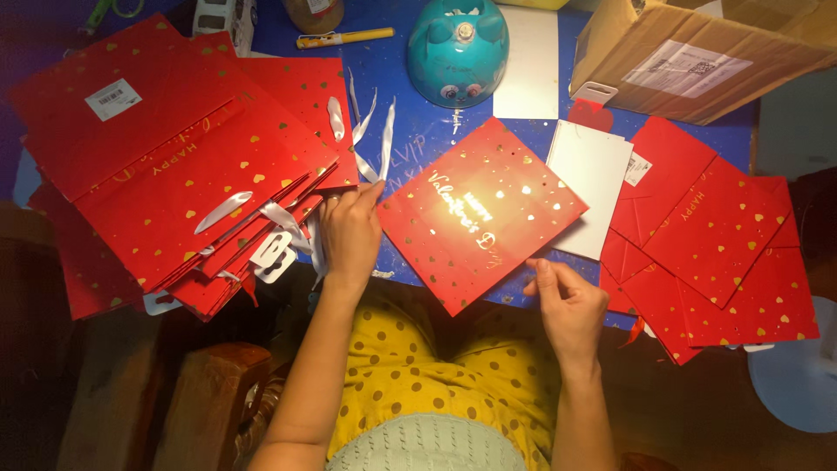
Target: The person assembles red Valentine's Day gift bags by inserting white cards, folding the bag flaps, and tying white ribbons through the handles. The person handles multiple bags one at a time, stacking completed bags on the table.
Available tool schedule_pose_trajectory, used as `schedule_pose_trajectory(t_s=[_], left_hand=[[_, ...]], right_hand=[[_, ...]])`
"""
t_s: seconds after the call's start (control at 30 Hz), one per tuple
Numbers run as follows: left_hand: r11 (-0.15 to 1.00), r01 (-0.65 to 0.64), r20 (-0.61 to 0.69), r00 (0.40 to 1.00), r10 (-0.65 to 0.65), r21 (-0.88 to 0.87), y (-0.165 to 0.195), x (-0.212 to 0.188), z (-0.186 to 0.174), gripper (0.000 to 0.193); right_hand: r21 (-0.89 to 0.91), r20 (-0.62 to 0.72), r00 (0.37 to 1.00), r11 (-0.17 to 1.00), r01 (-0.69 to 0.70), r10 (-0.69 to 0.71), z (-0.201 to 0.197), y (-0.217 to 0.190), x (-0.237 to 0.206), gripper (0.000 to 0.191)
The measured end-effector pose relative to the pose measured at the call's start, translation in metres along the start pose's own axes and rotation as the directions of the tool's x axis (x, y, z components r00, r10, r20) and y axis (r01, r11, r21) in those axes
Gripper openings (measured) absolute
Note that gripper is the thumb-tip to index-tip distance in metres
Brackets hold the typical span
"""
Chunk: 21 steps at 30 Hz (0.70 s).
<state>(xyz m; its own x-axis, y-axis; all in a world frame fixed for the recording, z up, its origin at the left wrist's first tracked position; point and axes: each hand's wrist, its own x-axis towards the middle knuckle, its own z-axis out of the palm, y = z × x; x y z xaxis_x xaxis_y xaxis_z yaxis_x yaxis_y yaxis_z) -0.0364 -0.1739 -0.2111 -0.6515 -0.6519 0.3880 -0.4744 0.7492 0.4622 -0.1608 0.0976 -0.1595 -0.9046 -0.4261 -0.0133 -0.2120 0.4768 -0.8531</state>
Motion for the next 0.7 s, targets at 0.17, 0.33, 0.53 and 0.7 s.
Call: schedule_pose_trajectory(t_s=[0.17, 0.33, 0.53, 0.7], left_hand=[[0.828, 0.113, -0.037, 0.987, -0.16, -0.549, 0.025, 0.003, 0.001, 0.027], [0.8, 0.071, -0.051, 0.991, -0.126, -0.596, 0.054, -0.004, -0.024, 0.028], [0.774, -0.082, 0.007, 0.994, 0.111, -0.628, 0.064, -0.014, -0.047, 0.024], [0.753, -0.072, 0.104, 0.977, 0.184, -0.654, 0.054, -0.008, -0.053, 0.021]], right_hand=[[0.122, 0.07, 0.995, 0.991, 0.062, -0.071, 0.009, -0.018, 0.006, 0.022], [0.375, 0.413, 0.904, 0.925, -0.054, -0.114, 0.06, -0.032, 0.022, 0.044], [0.81, 0.502, 0.865, 0.347, -0.473, 0.007, 0.11, -0.026, 0.052, 0.046], [0.837, 0.476, 0.876, 0.261, -0.48, 0.085, 0.097, -0.006, 0.057, 0.043]])
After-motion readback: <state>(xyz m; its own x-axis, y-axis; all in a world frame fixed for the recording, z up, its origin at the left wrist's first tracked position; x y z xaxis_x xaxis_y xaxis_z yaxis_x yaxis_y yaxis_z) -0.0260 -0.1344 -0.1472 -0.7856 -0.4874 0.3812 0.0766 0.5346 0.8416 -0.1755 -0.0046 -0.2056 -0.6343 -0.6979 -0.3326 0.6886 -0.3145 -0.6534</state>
